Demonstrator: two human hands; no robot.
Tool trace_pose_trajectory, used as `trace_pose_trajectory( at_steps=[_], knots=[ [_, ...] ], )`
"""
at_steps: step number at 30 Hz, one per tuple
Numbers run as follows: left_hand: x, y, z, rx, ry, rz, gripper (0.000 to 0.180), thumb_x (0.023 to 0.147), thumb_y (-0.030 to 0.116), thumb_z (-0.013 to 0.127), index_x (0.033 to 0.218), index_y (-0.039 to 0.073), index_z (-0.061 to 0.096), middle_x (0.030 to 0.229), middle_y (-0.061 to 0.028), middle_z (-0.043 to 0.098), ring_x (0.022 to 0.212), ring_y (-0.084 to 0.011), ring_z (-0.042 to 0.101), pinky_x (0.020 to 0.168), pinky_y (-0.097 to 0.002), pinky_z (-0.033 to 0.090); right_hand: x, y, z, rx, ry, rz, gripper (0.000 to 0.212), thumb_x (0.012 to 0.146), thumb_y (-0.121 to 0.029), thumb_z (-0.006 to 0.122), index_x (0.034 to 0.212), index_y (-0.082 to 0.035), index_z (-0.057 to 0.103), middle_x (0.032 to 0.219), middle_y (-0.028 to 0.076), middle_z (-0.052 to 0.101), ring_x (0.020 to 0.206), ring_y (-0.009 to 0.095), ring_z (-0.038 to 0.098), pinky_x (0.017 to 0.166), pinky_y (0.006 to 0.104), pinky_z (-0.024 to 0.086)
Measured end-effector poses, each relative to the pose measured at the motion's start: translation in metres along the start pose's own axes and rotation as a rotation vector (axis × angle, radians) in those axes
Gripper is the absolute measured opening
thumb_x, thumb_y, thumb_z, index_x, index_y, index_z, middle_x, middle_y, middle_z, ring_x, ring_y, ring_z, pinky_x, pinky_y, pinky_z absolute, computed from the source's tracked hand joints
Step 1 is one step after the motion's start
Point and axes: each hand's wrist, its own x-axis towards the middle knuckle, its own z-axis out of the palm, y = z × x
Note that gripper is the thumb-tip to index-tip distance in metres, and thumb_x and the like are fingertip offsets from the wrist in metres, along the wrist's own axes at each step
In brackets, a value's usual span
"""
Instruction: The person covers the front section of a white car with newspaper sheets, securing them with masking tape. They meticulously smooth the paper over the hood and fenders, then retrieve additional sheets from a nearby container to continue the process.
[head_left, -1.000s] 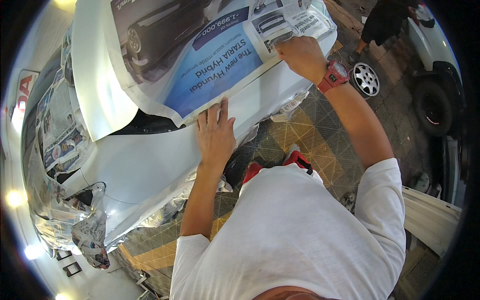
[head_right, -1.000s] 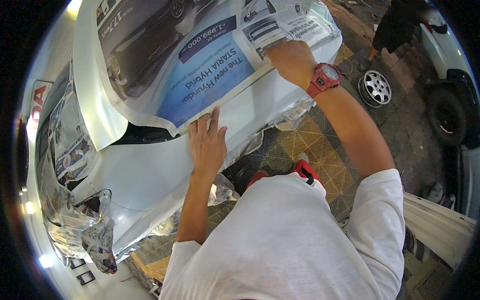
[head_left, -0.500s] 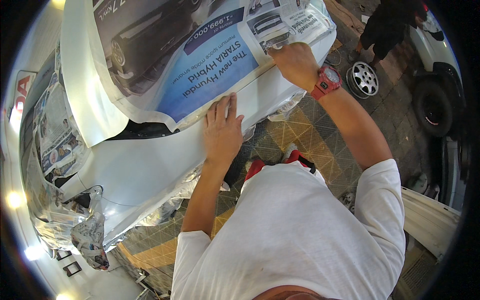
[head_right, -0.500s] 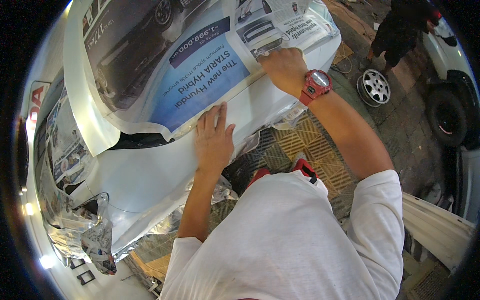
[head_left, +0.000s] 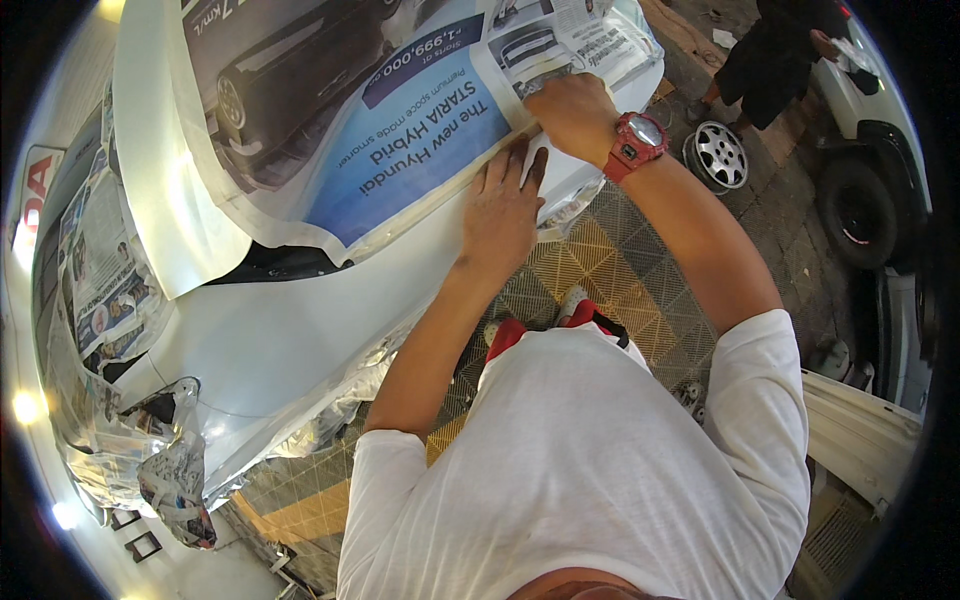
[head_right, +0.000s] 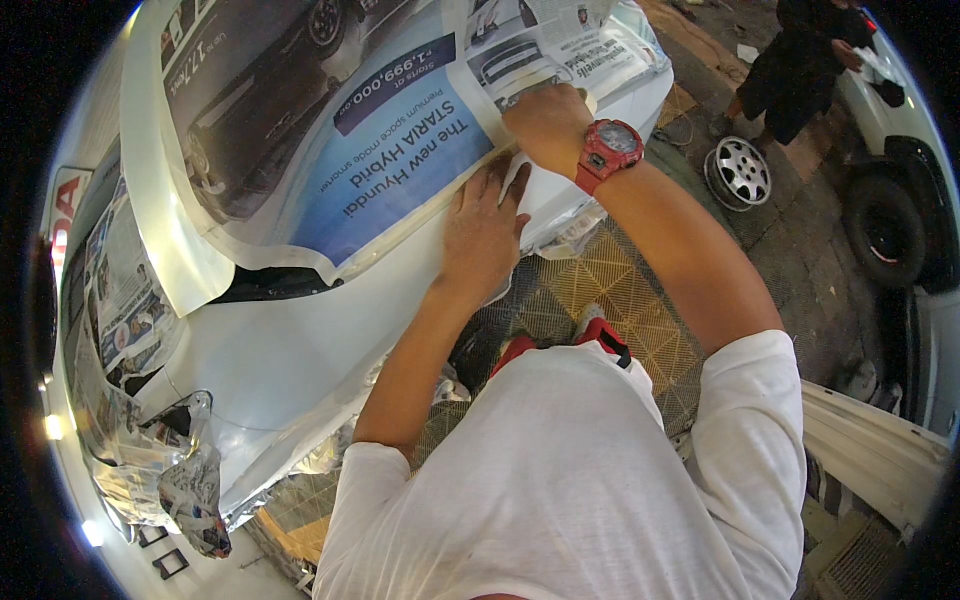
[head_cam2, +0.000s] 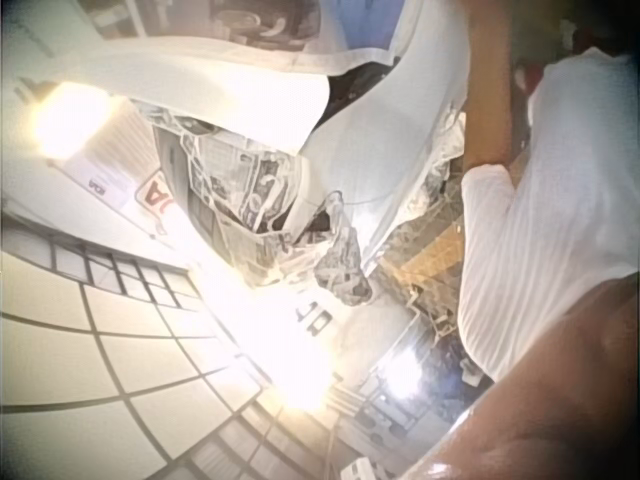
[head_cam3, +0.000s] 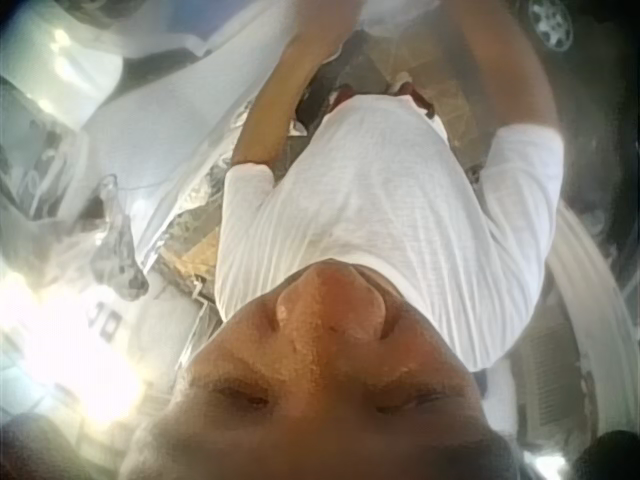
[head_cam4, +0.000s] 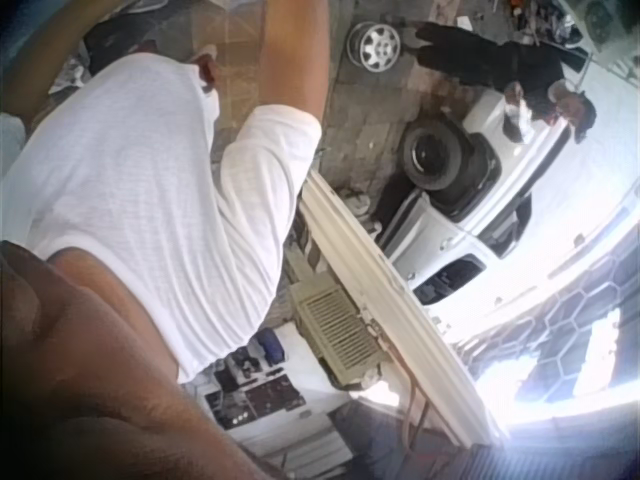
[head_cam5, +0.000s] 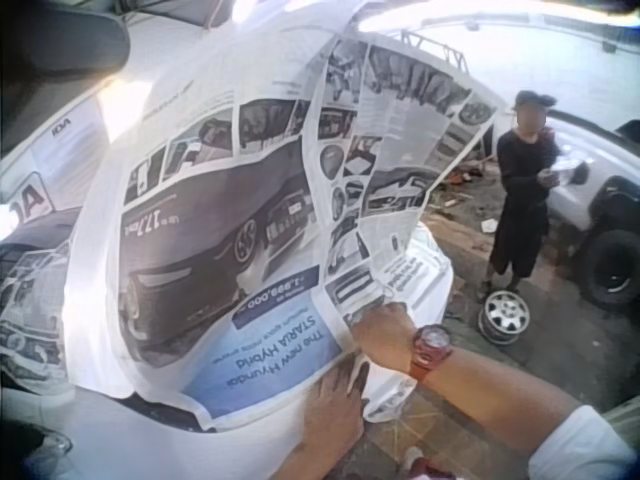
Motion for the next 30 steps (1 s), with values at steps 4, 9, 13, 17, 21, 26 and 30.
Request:
trace_pose_trajectory(
  at_steps=[4,9,13,17,21,26,30],
  knots=[
    [0.017,0.009,0.006,-0.008,-0.024,0.002,0.071,0.092,0.028,0.075,0.155,0.007,0.051,0.162,-0.0179,0.044,0.146,-0.0332,0.041,0.122,-0.0451,0.034,0.001,0.000,0.000,-0.028,0.014,-0.016,0.010,0.085,-0.011,0.069,0.091,-0.009,0.077,0.089,0.014,0.076,0.087,0.037,0.075,0.078,0.0497,0.060],
    [0.013,0.007,0.028,0.035,0.058,0.012,0.068,0.091,0.030,0.077,0.153,0.013,0.056,0.163,-0.0166,0.044,0.149,-0.0338,0.039,0.125,-0.0480,0.030,-0.003,0.011,-0.012,0.075,-0.033,-0.064,0.015,0.086,-0.012,0.070,0.098,-0.011,0.078,0.094,0.014,0.076,0.095,0.036,0.074,0.083,0.0496,0.059],
    [0.015,0.009,0.024,0.058,0.007,0.011,0.069,0.091,0.030,0.078,0.154,0.013,0.056,0.164,-0.0161,0.043,0.151,-0.0324,0.036,0.125,-0.0483,0.029,-0.005,0.031,-0.031,0.033,0.037,-0.047,0.021,0.087,-0.012,0.070,0.106,-0.014,0.077,0.096,0.012,0.076,0.100,0.034,0.073,0.087,0.0499,0.057],
    [0.017,0.010,0.019,0.089,-0.022,0.022,0.069,0.091,0.031,0.078,0.154,0.014,0.056,0.166,-0.0154,0.041,0.151,-0.0307,0.037,0.123,-0.0467,0.031,-0.014,0.044,-0.005,-0.018,0.108,0.065,0.012,0.087,-0.014,0.072,0.098,-0.012,0.074,0.093,0.010,0.075,0.095,0.035,0.073,0.081,0.0506,0.056],
    [0.017,0.009,0.020,0.104,-0.033,0.024,0.067,0.091,0.031,0.078,0.153,0.014,0.057,0.165,-0.0145,0.042,0.148,-0.0297,0.039,0.119,-0.0444,0.034,-0.017,0.042,-0.011,0.104,-0.032,0.209,0.020,0.090,-0.028,0.077,0.101,-0.011,0.079,0.095,0.014,0.077,0.095,0.035,0.076,0.082,0.0492,0.059],
    [0.020,0.009,0.016,0.121,-0.035,0.050,0.067,0.090,0.032,0.078,0.151,0.014,0.059,0.164,-0.0146,0.044,0.146,-0.0298,0.041,0.117,-0.0441,0.035,-0.024,0.036,0.004,0.149,0.041,0.302,0.024,0.090,-0.031,0.078,0.100,-0.010,0.078,0.092,0.014,0.077,0.093,0.036,0.076,0.082,0.0496,0.058],
    [0.021,0.010,0.016,0.131,-0.054,0.046,0.066,0.089,0.032,0.079,0.150,0.014,0.060,0.163,-0.0151,0.044,0.144,-0.0299,0.043,0.115,-0.0433,0.036,-0.026,0.030,0.021,0.128,0.228,0.267,0.025,0.091,-0.034,0.078,0.094,-0.009,0.074,0.078,0.014,0.073,0.083,0.037,0.074,0.073,0.0513,0.056]
  ],
)
